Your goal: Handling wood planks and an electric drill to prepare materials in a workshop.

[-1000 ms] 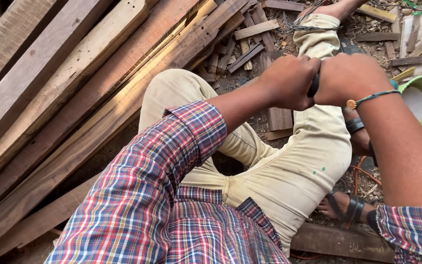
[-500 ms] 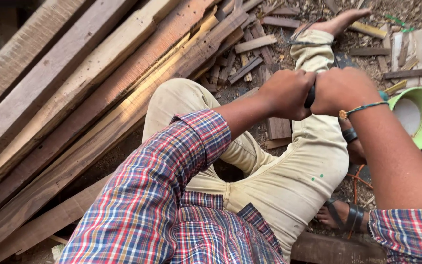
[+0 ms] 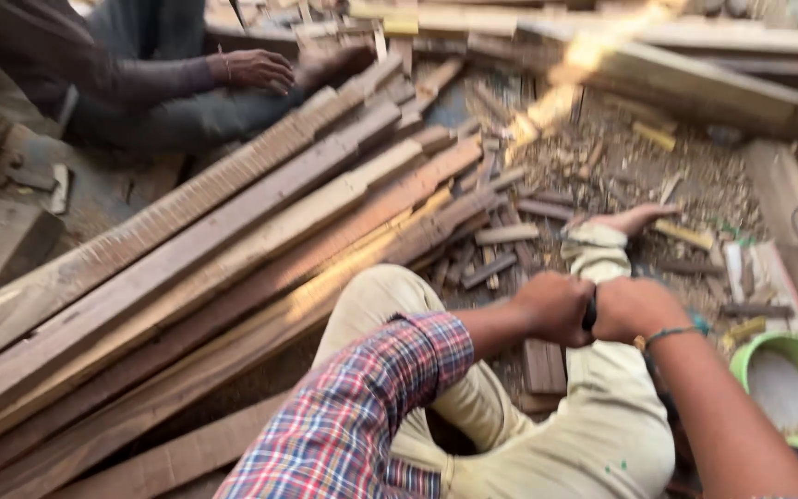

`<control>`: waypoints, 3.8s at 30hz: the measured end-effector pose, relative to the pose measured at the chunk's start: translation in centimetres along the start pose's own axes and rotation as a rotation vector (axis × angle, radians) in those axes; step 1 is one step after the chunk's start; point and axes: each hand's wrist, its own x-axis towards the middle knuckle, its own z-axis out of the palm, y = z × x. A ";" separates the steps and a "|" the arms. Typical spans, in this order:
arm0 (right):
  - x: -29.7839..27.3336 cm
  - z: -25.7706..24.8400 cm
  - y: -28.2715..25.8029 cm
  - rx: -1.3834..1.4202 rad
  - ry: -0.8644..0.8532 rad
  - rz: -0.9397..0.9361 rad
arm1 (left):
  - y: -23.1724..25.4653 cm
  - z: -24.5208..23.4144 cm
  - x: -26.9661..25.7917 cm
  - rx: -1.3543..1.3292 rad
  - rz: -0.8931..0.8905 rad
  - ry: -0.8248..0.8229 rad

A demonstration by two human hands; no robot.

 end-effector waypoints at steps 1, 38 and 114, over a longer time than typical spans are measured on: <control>0.3 0.0 0.0 0.017 -0.009 -0.005 | -0.2 0.0 0.0 -0.009 0.002 0.008; 1.5 0.0 0.0 0.015 -0.148 0.018 | 0.0 0.5 -0.3 -0.017 -0.027 0.019; -1.0 -1.6 -2.0 -0.005 -0.092 0.008 | -0.3 0.7 -1.8 -0.050 -0.028 0.095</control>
